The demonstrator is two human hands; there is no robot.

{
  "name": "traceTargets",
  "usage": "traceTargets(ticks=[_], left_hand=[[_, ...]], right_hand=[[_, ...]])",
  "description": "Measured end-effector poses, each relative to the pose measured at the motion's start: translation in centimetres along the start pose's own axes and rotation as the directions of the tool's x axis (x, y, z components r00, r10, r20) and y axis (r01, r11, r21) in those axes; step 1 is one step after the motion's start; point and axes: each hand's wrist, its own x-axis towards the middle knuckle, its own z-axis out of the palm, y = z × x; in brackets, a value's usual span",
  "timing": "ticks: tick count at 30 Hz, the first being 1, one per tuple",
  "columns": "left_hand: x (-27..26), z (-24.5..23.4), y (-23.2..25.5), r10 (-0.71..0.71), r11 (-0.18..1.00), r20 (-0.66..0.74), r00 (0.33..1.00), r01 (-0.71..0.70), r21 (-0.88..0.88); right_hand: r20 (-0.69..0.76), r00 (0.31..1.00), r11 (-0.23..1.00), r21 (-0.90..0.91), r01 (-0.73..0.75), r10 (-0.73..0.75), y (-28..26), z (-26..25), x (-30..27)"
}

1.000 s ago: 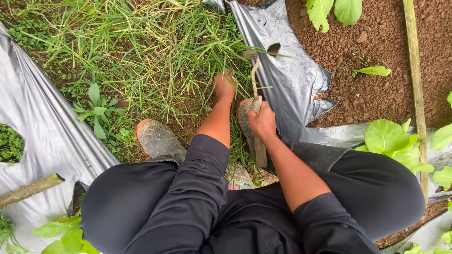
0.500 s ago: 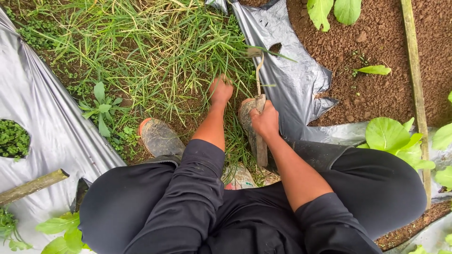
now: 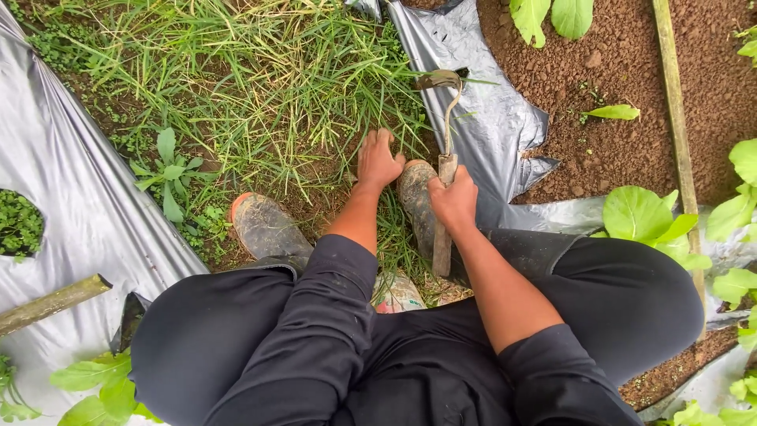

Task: The person sits cross-legged on the ground and uses a hand hoe to remove weeds from a garden bed. They loosen the soil around the weeds and pull them out by hand, discarding the debris onto the ground.

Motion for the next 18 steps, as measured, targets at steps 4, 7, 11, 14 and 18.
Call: traceTargets(ticks=[4,7,11,14,18], left_hand=[[2.1,2.3,1.0,0.055,0.996,-0.144,0.988,-0.064,-0.059],[3.2,2.5,2.5,0.007,1.000,-0.002,1.000,-0.007,-0.021],[6.2,5.1,2.0,-0.041,0.985,-0.049,0.998,0.049,0.168],[9.5,8.8,-0.8,-0.048,0.983,-0.110,0.993,0.066,0.171],[11.9,10.9,-3.5,-0.028,0.996,-0.231,0.973,0.046,0.073]], right_hand=[[0.009,1.000,0.999,0.048,-0.021,0.021,-2.2,-1.9,-1.7],[0.022,0.999,0.999,0.031,-0.042,0.041,-2.8,-2.7,-1.6],[0.048,0.997,0.998,-0.023,-0.066,0.067,-2.4,-2.5,-1.0],[0.064,0.995,0.996,-0.033,-0.077,0.079,-2.7,-2.6,-1.0],[0.092,0.991,0.994,-0.066,-0.089,0.095,-1.8,-1.8,-0.3]])
